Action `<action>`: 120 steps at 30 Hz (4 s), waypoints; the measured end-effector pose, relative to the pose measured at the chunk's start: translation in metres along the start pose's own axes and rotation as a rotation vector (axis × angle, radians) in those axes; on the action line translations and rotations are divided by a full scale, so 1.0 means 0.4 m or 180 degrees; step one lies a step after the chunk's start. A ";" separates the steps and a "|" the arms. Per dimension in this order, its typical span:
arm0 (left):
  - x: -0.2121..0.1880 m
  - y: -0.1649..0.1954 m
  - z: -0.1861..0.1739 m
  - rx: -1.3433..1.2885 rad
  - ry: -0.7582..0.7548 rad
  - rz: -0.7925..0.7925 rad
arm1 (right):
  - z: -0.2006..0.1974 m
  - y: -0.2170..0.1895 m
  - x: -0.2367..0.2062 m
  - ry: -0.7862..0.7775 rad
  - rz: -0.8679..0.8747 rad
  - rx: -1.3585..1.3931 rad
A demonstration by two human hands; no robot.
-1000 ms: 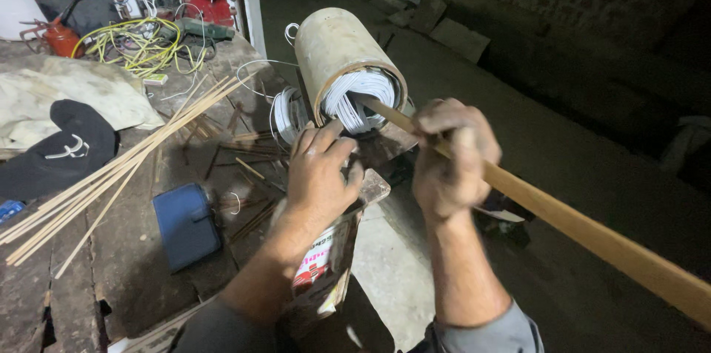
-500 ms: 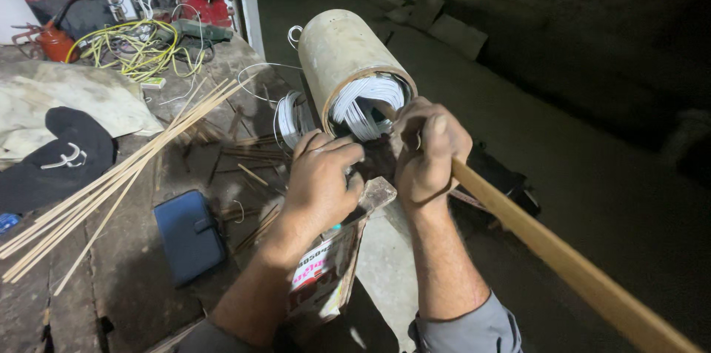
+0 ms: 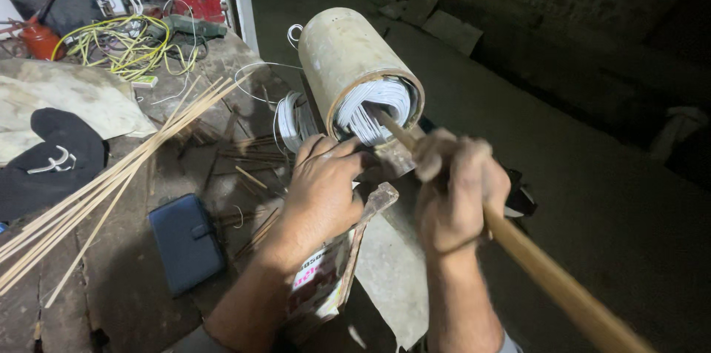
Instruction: The person winds white wire into a cylindrical cardboard form, using both hands to feed and arrange the wire. They use a wooden stick to push the wire deeper into the form and later use pliers to cut the wire.
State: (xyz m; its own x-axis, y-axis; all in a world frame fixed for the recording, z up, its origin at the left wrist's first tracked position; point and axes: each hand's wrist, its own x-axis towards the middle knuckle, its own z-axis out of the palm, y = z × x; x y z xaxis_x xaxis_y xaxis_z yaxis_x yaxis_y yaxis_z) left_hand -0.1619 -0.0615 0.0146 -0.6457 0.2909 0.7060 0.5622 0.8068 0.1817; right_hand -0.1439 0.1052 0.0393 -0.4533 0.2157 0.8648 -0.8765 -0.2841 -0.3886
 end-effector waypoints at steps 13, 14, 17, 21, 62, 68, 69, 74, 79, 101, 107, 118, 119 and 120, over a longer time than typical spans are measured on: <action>0.000 -0.001 0.004 -0.0329 0.0138 0.0104 | -0.046 0.094 -0.028 -0.0377 -0.0620 0.0108; -0.002 -0.001 0.004 -0.0300 0.0152 0.0085 | -0.037 0.118 -0.009 -0.0416 -0.0641 -0.0040; -0.003 0.005 0.001 -0.0324 0.0270 0.0089 | -0.022 0.164 0.025 -0.0613 -0.0635 -0.0145; 0.005 0.016 -0.013 -0.0482 0.0098 -0.0045 | -0.011 0.184 0.046 -0.0658 -0.0528 -0.0199; -0.011 0.031 0.002 -0.0299 0.0459 0.0021 | -0.014 -0.034 0.023 -0.0715 0.0111 -0.1617; -0.010 0.024 0.009 -0.0484 0.0381 0.0027 | -0.059 -0.082 -0.062 -0.0602 -0.0235 -0.0255; -0.007 0.023 0.010 -0.0516 0.0405 0.0041 | -0.066 -0.078 -0.057 -0.0549 -0.0308 -0.0010; 0.003 0.026 0.008 -0.0449 0.0419 0.0087 | -0.074 0.007 0.011 -0.0596 -0.0527 0.0021; 0.006 0.035 -0.006 -0.0545 0.0442 0.0033 | -0.032 0.128 0.067 -0.0766 -0.0240 -0.0137; -0.009 0.033 -0.004 -0.0656 0.0532 0.0046 | -0.065 -0.096 -0.101 -0.0523 -0.0230 -0.0273; -0.002 0.013 -0.003 -0.0724 0.0441 0.0085 | -0.074 -0.063 -0.028 -0.0394 -0.0358 0.0119; -0.011 -0.015 0.042 -0.0579 0.0702 0.0334 | -0.049 0.124 0.064 -0.0814 -0.0025 -0.0290; -0.015 -0.015 0.045 -0.0614 0.0732 0.0368 | -0.049 0.116 0.060 -0.0714 0.0106 -0.0186; -0.020 -0.017 0.046 -0.0641 0.0755 0.0390 | -0.048 0.105 0.052 -0.0613 0.0250 -0.0072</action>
State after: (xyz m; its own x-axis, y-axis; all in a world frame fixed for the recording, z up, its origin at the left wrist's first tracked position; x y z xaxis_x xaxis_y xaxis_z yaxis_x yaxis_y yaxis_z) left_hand -0.1701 -0.0600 -0.0048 -0.4419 0.2326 0.8664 0.7343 0.6486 0.2005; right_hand -0.1932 0.1158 0.0349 -0.4829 0.0105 0.8756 -0.8441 -0.2714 -0.4623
